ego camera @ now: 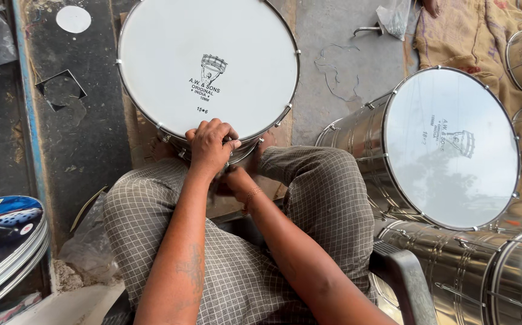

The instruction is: The person sits on the floor and uses a wrench to tighten the tension rods on a snare drum. They systematically move around the drum head, adjusting each rod to secure the drum skin.

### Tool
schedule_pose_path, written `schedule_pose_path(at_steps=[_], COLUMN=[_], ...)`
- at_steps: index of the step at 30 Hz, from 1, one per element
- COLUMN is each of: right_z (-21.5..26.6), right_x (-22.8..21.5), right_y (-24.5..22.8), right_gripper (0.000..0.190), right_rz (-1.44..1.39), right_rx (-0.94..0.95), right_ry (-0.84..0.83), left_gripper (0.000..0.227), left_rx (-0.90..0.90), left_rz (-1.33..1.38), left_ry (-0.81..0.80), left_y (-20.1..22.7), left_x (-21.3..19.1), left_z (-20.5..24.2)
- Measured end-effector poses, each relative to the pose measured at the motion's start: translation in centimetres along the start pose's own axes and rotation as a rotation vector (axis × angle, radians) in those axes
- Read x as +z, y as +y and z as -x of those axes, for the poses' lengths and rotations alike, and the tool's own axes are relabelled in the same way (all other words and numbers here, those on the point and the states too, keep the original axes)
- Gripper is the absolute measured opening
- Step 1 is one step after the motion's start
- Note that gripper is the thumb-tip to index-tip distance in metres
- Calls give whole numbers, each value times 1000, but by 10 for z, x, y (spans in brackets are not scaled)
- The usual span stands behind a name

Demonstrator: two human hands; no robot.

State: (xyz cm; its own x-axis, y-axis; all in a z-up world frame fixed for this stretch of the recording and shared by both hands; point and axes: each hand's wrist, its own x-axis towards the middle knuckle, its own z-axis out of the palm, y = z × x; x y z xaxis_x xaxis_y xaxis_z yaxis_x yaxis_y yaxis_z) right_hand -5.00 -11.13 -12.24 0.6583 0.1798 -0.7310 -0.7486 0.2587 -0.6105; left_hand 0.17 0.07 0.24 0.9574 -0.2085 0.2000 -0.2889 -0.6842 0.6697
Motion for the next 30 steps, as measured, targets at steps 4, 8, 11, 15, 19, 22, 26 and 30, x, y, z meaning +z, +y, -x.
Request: schedule_pose_path(at_steps=[4, 8, 11, 15, 19, 22, 26, 30], right_z=[-26, -45, -46, -50, -51, -31, -3, 1], right_x=[6, -5, -41, -83, -84, -69, -32, -6], right_y=[18, 26, -3, -38, -26, -12, -7, 5], right_gripper=[25, 25, 30, 23, 43, 28, 16, 19], right_rz=[-189, -99, 228, 1233, 1188, 550, 22, -20], right_rx=[-221, -241, -23, -309, -443, -118, 92, 37], right_ry=[92, 115, 66, 358, 495, 190, 49, 25], left_gripper=[20, 20, 18, 20, 21, 21, 22, 22], left_rx=[6, 10, 19, 10, 14, 28, 0, -24], left_rz=[0, 0, 10, 0, -26, -8, -13, -12], left_ry=[12, 12, 10, -11, -22, 1, -21, -34], left_y=[-1, 0, 0, 1, 3, -1, 0, 2], left_x=[2, 2, 0, -1, -3, -1, -1, -1], left_z=[-1, -1, 0, 0, -1, -3, -2, -4])
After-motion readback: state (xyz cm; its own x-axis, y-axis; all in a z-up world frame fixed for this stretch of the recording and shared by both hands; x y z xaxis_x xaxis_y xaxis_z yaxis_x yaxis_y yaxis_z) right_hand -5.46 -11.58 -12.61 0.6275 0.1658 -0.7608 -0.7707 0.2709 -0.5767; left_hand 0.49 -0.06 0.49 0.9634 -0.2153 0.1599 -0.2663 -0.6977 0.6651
